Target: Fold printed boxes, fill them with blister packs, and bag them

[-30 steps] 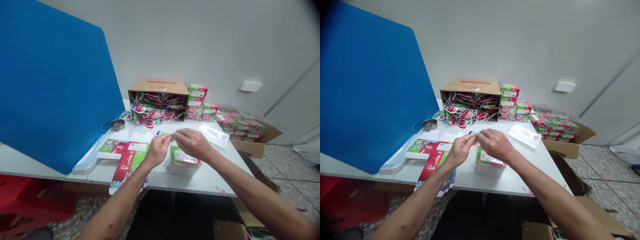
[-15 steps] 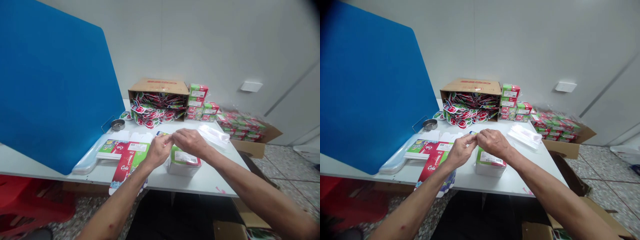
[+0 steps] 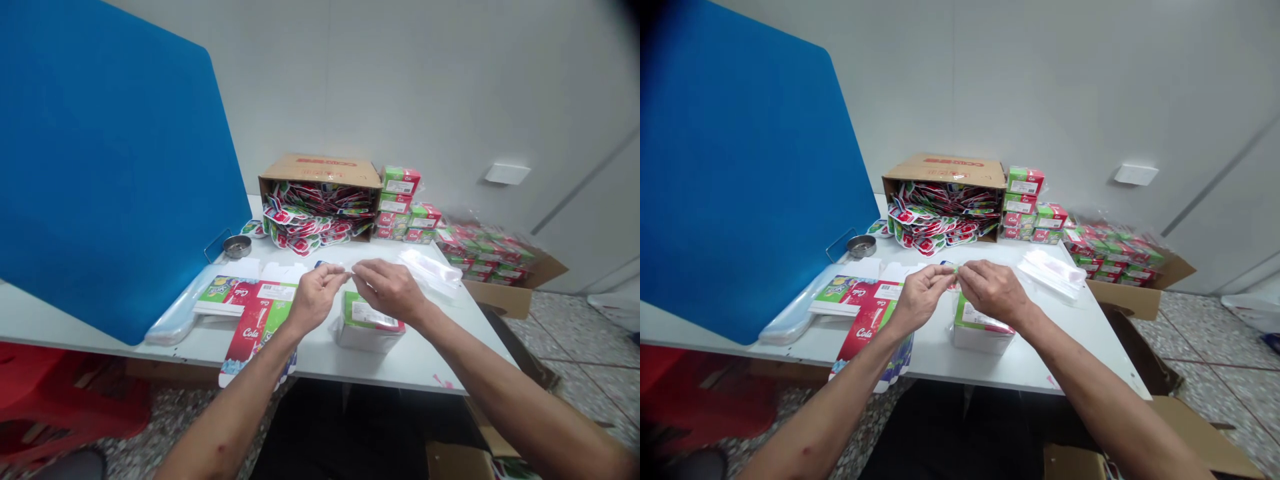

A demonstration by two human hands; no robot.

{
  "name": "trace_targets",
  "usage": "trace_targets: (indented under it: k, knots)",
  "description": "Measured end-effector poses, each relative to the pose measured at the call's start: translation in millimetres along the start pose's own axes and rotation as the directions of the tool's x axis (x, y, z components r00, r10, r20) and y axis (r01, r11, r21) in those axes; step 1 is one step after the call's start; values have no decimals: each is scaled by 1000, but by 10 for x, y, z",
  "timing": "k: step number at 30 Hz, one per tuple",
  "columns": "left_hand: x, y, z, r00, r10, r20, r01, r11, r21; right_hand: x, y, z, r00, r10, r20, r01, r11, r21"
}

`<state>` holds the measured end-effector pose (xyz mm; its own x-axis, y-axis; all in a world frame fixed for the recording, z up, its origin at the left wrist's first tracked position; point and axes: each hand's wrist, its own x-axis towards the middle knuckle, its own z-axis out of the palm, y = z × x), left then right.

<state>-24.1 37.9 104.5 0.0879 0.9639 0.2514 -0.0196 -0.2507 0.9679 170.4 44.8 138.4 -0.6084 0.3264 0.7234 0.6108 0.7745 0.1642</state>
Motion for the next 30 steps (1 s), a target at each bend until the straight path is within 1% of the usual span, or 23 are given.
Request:
trace_targets:
  k: [3, 6, 9, 11, 13, 16, 19, 21, 23, 24, 25, 26, 27, 28, 29, 30]
  knots:
    - [-5, 13, -6, 999, 29, 35, -29, 999, 24, 90, 1, 24, 997, -64, 35, 66, 995, -81]
    - [-14, 44, -12, 994, 84, 68, -90, 992, 89, 181, 6, 14, 988, -127, 87, 136, 984, -112]
    - [-25, 90, -14, 984, 151, 97, -166, 970, 179, 238, 10, -2, 978, -148, 148, 165, 980, -113]
    - [-31, 115, -12, 978, 176, 111, -196, 957, 214, 256, 15, -8, 972, -155, 175, 176, 977, -117]
    - [-35, 128, -6, 978, 174, 117, -196, 956, 216, 260, 23, -4, 968, -169, 187, 194, 973, -122]
    - [-35, 128, 7, 983, 138, 121, -158, 972, 173, 245, 37, 35, 969, -173, 175, 196, 973, -124]
    - [-25, 109, 11, 988, 108, 114, -124, 982, 143, 210, 74, 105, 984, -128, 124, 141, 985, -104]
    - [-14, 80, 6, 992, 88, 90, -99, 986, 134, 183, 127, 138, 996, -64, 63, 69, 995, -71]
    - [-2, 40, -5, 997, 61, 48, -66, 992, 104, 157, 210, 129, 997, 63, -45, -63, 998, 7]
    - [4, 19, -11, 999, 46, 26, -47, 996, 80, 146, 261, 100, 979, 171, -116, -162, 984, 78]
    - [9, 0, -18, 1000, 31, 5, -31, 998, 54, 134, 317, 54, 932, 311, -188, -278, 943, 184]
    - [14, -16, -25, 1000, 20, -10, -20, 999, 34, 120, 377, -12, 847, 472, -244, -387, 863, 326]
    - [18, -27, -32, 1000, 14, -19, -13, 1000, 21, 100, 442, -96, 729, 633, -262, -465, 738, 489]
    - [22, -35, -39, 1000, 11, -22, -10, 1000, 11, 71, 511, -197, 593, 772, -231, -499, 577, 647]
    - [27, -41, -45, 1000, 11, -25, -11, 1000, 4, 29, 585, -314, 463, 873, -153, -488, 395, 778]
    - [31, -45, -51, 999, 15, -28, -15, 1000, 1, -32, 662, -443, 359, 932, -53, -445, 221, 868]
